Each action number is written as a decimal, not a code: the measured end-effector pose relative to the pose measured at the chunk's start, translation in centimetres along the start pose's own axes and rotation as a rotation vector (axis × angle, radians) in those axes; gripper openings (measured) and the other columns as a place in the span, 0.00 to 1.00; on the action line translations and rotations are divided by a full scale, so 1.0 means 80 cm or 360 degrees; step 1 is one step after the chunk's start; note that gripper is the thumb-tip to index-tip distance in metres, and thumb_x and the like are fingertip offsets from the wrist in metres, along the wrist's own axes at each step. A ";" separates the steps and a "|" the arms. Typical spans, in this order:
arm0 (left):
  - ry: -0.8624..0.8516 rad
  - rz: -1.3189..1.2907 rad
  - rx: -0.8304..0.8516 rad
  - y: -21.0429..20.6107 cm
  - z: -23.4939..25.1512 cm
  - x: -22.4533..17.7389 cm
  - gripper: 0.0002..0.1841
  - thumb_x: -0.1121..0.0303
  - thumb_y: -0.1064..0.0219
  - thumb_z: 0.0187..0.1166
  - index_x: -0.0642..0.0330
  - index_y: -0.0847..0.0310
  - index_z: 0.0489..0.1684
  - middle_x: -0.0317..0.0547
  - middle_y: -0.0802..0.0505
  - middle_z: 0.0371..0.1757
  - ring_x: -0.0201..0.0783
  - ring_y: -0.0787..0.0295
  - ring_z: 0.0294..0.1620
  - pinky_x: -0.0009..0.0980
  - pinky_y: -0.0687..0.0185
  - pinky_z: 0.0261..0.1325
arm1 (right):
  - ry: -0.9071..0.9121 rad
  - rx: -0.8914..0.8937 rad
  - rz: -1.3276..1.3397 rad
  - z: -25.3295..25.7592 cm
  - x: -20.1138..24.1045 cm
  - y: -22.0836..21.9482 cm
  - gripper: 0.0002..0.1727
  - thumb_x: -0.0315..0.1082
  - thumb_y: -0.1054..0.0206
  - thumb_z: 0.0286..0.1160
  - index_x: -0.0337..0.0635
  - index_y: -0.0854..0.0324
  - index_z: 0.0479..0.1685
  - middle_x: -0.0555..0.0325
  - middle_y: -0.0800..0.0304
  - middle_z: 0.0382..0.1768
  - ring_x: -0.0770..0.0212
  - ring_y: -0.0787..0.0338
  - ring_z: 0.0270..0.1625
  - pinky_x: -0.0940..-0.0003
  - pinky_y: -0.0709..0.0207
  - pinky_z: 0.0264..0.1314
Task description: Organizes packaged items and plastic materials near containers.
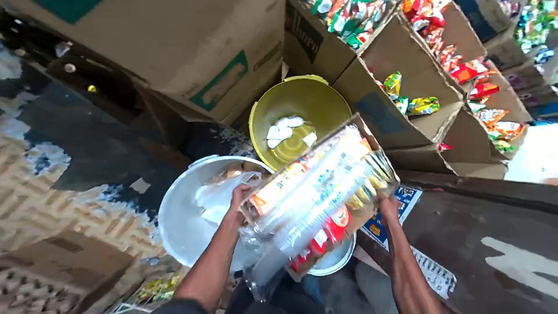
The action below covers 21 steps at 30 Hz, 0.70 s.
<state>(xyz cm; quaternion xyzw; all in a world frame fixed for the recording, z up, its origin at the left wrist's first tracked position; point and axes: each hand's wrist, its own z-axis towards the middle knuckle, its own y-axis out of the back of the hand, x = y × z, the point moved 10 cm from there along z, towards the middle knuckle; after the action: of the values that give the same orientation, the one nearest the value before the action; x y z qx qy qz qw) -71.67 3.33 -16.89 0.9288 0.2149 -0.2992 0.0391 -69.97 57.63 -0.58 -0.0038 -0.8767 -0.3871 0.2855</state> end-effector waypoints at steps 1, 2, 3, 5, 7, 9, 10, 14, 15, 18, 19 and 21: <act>-0.0071 0.0044 0.0027 0.010 0.012 -0.021 0.11 0.69 0.49 0.84 0.56 0.26 0.30 0.31 0.21 0.15 0.23 0.27 0.12 0.19 0.29 0.15 | 0.0024 0.0054 0.0003 -0.002 0.017 -0.018 0.17 0.37 0.39 0.84 0.27 0.20 0.54 0.44 0.15 0.39 0.54 0.14 0.38 0.53 0.18 0.44; -0.0158 0.0130 0.0106 0.017 0.020 -0.045 0.11 0.67 0.51 0.89 0.58 0.25 0.37 0.31 0.22 0.18 0.22 0.28 0.14 0.18 0.29 0.19 | 0.0043 0.0114 0.0014 -0.001 0.029 -0.038 0.17 0.37 0.39 0.84 0.27 0.19 0.52 0.43 0.14 0.38 0.54 0.14 0.37 0.52 0.18 0.43; -0.0236 0.0201 0.0150 0.022 0.019 -0.072 0.13 0.67 0.54 0.91 0.59 0.24 0.41 0.30 0.21 0.21 0.21 0.27 0.17 0.17 0.27 0.23 | 0.0053 0.0166 0.0018 0.001 0.034 -0.060 0.18 0.38 0.39 0.84 0.27 0.19 0.51 0.41 0.13 0.39 0.51 0.13 0.39 0.49 0.17 0.45; -0.0426 0.0358 0.0222 0.015 -0.019 -0.148 0.13 0.69 0.54 0.93 0.60 0.22 0.56 0.32 0.14 0.38 0.17 0.19 0.34 0.15 0.20 0.43 | 0.0060 0.0225 0.0002 0.004 0.038 -0.106 0.19 0.41 0.38 0.83 0.28 0.18 0.52 0.36 0.11 0.44 0.44 0.10 0.46 0.43 0.17 0.51; -0.0813 0.0519 0.0433 0.002 -0.054 -0.194 0.19 0.69 0.50 0.92 0.68 0.30 0.76 0.44 0.13 0.63 0.23 0.18 0.59 0.22 0.21 0.66 | 0.0017 0.0252 -0.0028 -0.008 0.040 -0.139 0.19 0.42 0.38 0.82 0.31 0.16 0.50 0.35 0.10 0.46 0.41 0.09 0.50 0.38 0.17 0.54; -0.0983 0.0530 0.0510 -0.011 -0.080 -0.213 0.24 0.65 0.46 0.91 0.66 0.35 0.83 0.48 0.16 0.73 0.32 0.18 0.69 0.31 0.21 0.73 | -0.0024 0.0290 -0.0020 -0.033 0.057 -0.154 0.19 0.43 0.40 0.82 0.32 0.16 0.44 0.37 0.10 0.41 0.40 0.09 0.48 0.36 0.18 0.51; -0.0978 0.0576 0.0471 -0.012 -0.081 -0.217 0.24 0.64 0.47 0.91 0.65 0.34 0.82 0.48 0.16 0.71 0.32 0.18 0.68 0.31 0.21 0.71 | -0.0036 0.0309 -0.0032 -0.041 0.065 -0.158 0.20 0.44 0.41 0.83 0.33 0.15 0.41 0.38 0.10 0.40 0.41 0.09 0.48 0.35 0.18 0.50; -0.0863 0.0413 0.0568 0.028 -0.071 -0.207 0.24 0.61 0.57 0.95 0.65 0.38 0.82 0.41 0.16 0.71 0.24 0.19 0.68 0.24 0.22 0.72 | -0.0106 0.0305 -0.0056 -0.055 0.073 -0.161 0.22 0.46 0.44 0.86 0.35 0.14 0.38 0.38 0.09 0.41 0.39 0.08 0.50 0.33 0.19 0.50; -0.0756 0.0215 0.0419 0.040 -0.073 -0.206 0.22 0.60 0.60 0.95 0.62 0.34 0.79 0.38 0.13 0.66 0.22 0.16 0.63 0.23 0.19 0.67 | -0.0088 0.0284 -0.0045 -0.056 0.074 -0.161 0.22 0.45 0.44 0.86 0.35 0.15 0.36 0.38 0.09 0.39 0.39 0.08 0.48 0.34 0.19 0.47; -0.0562 0.0045 0.0265 0.105 -0.038 -0.215 0.26 0.51 0.65 0.96 0.57 0.35 0.80 0.33 0.13 0.67 0.22 0.16 0.66 0.28 0.18 0.68 | -0.0079 0.0285 -0.0018 -0.057 0.077 -0.161 0.21 0.44 0.43 0.86 0.36 0.14 0.36 0.40 0.08 0.39 0.39 0.08 0.49 0.34 0.18 0.49; -0.0576 0.0056 0.0226 0.122 -0.029 -0.218 0.27 0.51 0.62 0.96 0.59 0.35 0.80 0.37 0.14 0.68 0.26 0.17 0.68 0.31 0.18 0.69 | -0.0084 0.0296 -0.0004 -0.058 0.077 -0.161 0.20 0.44 0.43 0.86 0.36 0.13 0.36 0.40 0.08 0.40 0.40 0.08 0.50 0.34 0.18 0.50; -0.0595 0.0188 0.0449 0.118 -0.022 -0.220 0.27 0.50 0.60 0.95 0.58 0.34 0.81 0.38 0.12 0.69 0.28 0.15 0.69 0.34 0.17 0.70 | -0.0087 0.0318 0.0040 -0.065 0.071 -0.162 0.19 0.43 0.42 0.85 0.37 0.14 0.36 0.41 0.08 0.39 0.41 0.08 0.50 0.36 0.18 0.50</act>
<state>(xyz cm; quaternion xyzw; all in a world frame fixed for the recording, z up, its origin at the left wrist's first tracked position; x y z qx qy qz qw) -79.54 -11.49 -5.95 0.8646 0.1052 -0.4901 -0.0346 -75.09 43.79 -3.65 0.0031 -0.9183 -0.2939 0.2653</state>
